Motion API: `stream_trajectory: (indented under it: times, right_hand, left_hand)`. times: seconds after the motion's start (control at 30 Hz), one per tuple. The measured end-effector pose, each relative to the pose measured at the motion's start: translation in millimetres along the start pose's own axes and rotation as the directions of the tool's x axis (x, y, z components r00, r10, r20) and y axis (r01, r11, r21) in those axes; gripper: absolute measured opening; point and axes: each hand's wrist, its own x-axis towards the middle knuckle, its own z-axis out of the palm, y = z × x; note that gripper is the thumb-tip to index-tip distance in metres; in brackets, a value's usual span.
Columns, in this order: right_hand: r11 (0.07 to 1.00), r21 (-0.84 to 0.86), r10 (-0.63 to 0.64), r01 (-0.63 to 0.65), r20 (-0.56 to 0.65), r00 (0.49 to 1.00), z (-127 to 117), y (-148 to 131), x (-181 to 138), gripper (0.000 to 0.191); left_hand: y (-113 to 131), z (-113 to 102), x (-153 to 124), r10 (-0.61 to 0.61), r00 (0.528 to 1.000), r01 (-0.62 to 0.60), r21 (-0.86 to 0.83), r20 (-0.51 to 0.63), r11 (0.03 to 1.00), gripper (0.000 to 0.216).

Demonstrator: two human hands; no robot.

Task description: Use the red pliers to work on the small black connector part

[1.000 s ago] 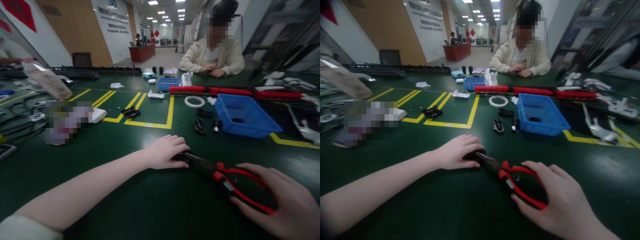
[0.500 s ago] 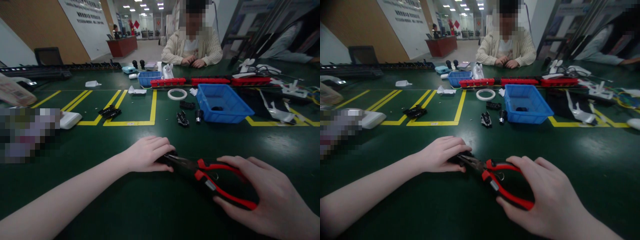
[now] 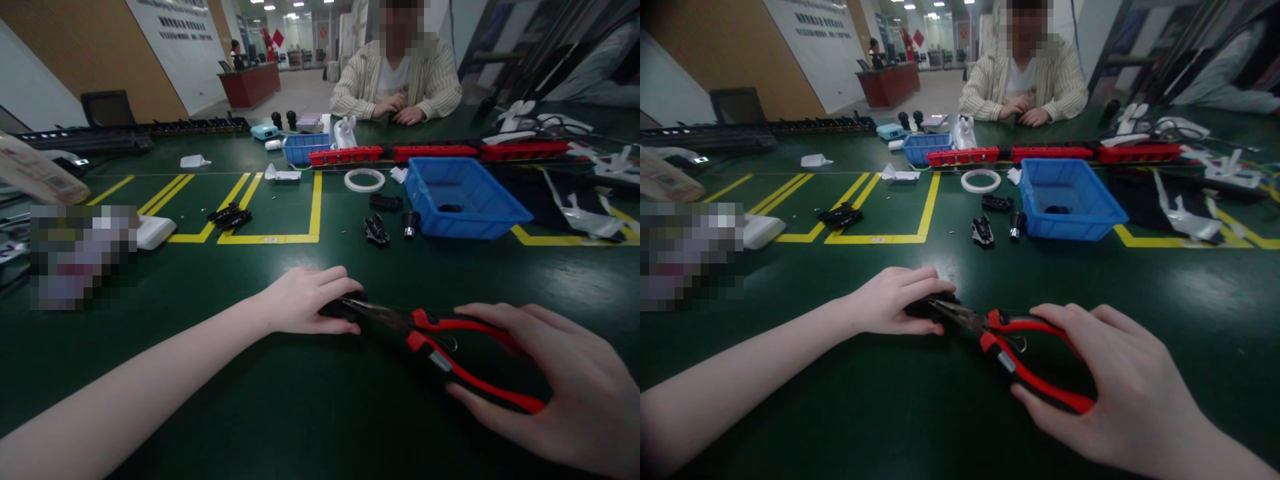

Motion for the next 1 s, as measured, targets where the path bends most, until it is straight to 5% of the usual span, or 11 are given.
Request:
stream_trajectory:
  times: [0.47,1.0]
  right_hand:
    - [0.973,0.155,0.164,-0.173,0.069,0.984,7.7,11.3,4.1,0.051]
    - [0.838,0.374,0.352,-0.398,0.187,0.917,8.6,12.7,4.9,0.047]
  left_hand:
    - [-0.6,-2.4,3.9,-0.138,0.99,0.14,-0.065,0.037,0.988,0.041]
    - [-3.6,0.4,3.6,-0.09,0.995,0.091,-0.044,0.042,0.995,0.038]
